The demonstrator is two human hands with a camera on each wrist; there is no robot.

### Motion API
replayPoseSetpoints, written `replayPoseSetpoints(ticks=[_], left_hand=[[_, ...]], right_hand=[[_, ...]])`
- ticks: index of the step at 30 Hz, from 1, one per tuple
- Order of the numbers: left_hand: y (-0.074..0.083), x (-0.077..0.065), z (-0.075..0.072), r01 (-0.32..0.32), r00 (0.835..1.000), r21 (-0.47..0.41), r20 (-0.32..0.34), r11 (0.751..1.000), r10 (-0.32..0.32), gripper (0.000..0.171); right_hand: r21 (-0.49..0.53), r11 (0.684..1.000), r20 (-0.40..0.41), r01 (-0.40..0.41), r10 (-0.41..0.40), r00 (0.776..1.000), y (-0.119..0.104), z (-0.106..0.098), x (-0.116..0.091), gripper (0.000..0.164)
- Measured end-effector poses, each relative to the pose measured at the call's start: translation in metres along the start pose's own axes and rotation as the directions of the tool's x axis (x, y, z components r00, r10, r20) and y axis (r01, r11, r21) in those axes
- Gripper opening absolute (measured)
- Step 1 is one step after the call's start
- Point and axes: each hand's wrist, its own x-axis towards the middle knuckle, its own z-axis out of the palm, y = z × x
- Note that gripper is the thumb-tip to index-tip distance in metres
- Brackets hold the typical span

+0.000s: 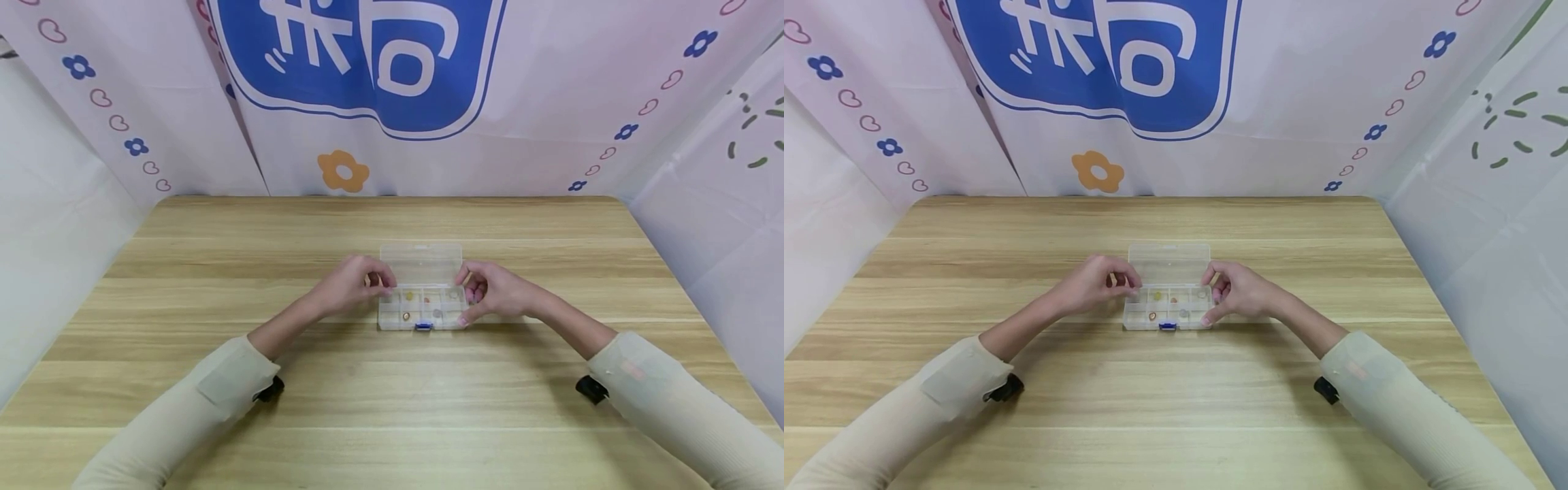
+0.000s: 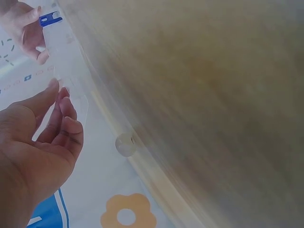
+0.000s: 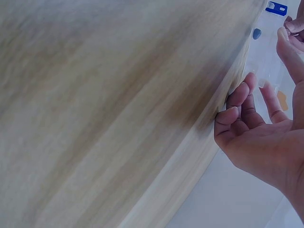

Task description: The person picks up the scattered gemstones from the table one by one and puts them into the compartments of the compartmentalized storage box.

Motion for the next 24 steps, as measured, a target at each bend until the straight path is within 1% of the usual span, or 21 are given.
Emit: replayPoseSetpoints(ticks=[4,15,24], left_hand=[[0.0,0.0008,0.0004,0.003,1.0,-0.002,0.002,1.0,-0.003,0.004],[0.0006,0.0025,0.0016,-0.02,1.0,0.03,-0.015,0.999,0.02,0.004],[-0.0007,0.0002,-0.0012,-0.056,0.998,-0.001,-0.042,0.998,0.056,0.008]], right_hand=[[0.0,1.0,0.0,0.0,0.0,1.0,0.0004,0.0,0.0002,0.053],[0.0,1.0,-0.004,0.005,-0.005,1.0,0.0006,0.0005,0.0003,0.053],[-0.002,1.0,-0.001,0.011,-0.011,1.0,0.001,0.0002,0.0,0.054]])
